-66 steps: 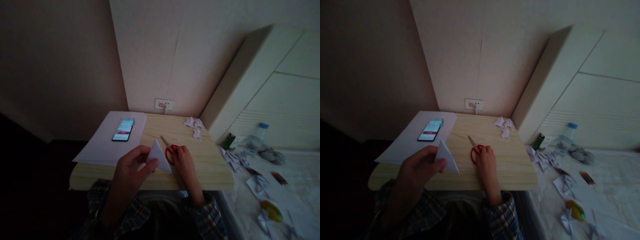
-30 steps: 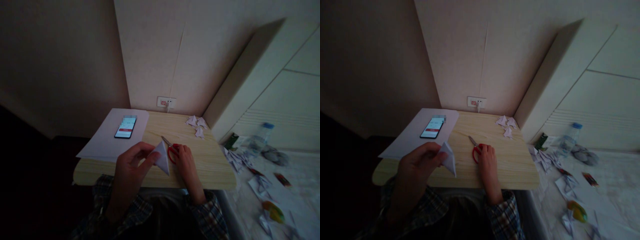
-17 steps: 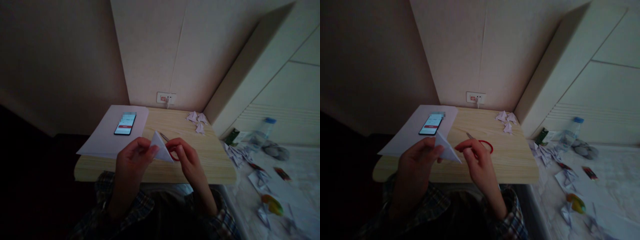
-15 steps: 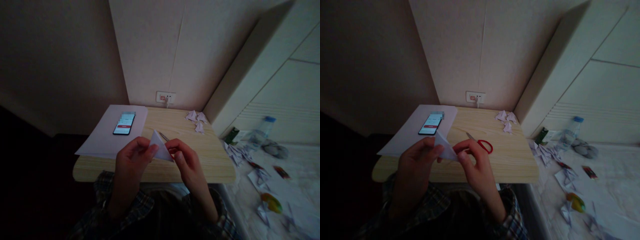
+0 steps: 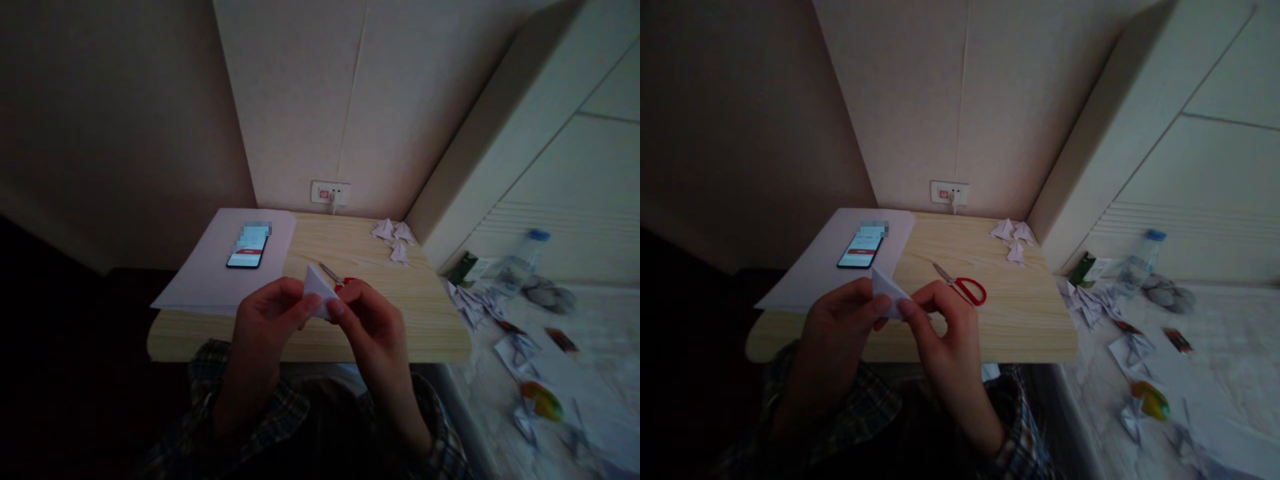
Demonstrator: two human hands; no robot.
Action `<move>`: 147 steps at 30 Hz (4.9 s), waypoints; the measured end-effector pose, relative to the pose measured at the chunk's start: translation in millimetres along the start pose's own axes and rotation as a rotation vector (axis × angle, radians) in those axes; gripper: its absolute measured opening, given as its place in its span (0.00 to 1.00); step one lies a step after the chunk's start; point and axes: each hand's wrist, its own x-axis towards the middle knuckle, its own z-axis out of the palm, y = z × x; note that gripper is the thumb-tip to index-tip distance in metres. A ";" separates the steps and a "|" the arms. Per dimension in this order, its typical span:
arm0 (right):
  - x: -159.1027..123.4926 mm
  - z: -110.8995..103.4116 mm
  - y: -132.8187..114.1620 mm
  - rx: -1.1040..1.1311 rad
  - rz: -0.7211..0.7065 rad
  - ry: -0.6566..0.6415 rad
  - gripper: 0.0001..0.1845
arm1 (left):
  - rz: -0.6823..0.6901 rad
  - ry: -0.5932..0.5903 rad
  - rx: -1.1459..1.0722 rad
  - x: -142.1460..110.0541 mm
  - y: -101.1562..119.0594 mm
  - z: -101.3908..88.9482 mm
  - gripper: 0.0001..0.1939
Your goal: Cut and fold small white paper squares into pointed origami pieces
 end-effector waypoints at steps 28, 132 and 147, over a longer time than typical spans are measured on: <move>-1.3 -3.0 -3.5 -0.205 -0.163 0.012 0.12 | -0.086 -0.043 0.044 5.9 -6.6 -4.1 0.08; 36.5 -47.3 113.0 -1.086 0.075 -0.035 0.13 | 0.307 0.025 0.023 0.0 -7.7 -2.6 0.11; 37.9 -49.1 95.4 -0.805 0.275 -0.088 0.03 | 0.272 -0.008 0.072 -0.2 -9.1 -5.9 0.11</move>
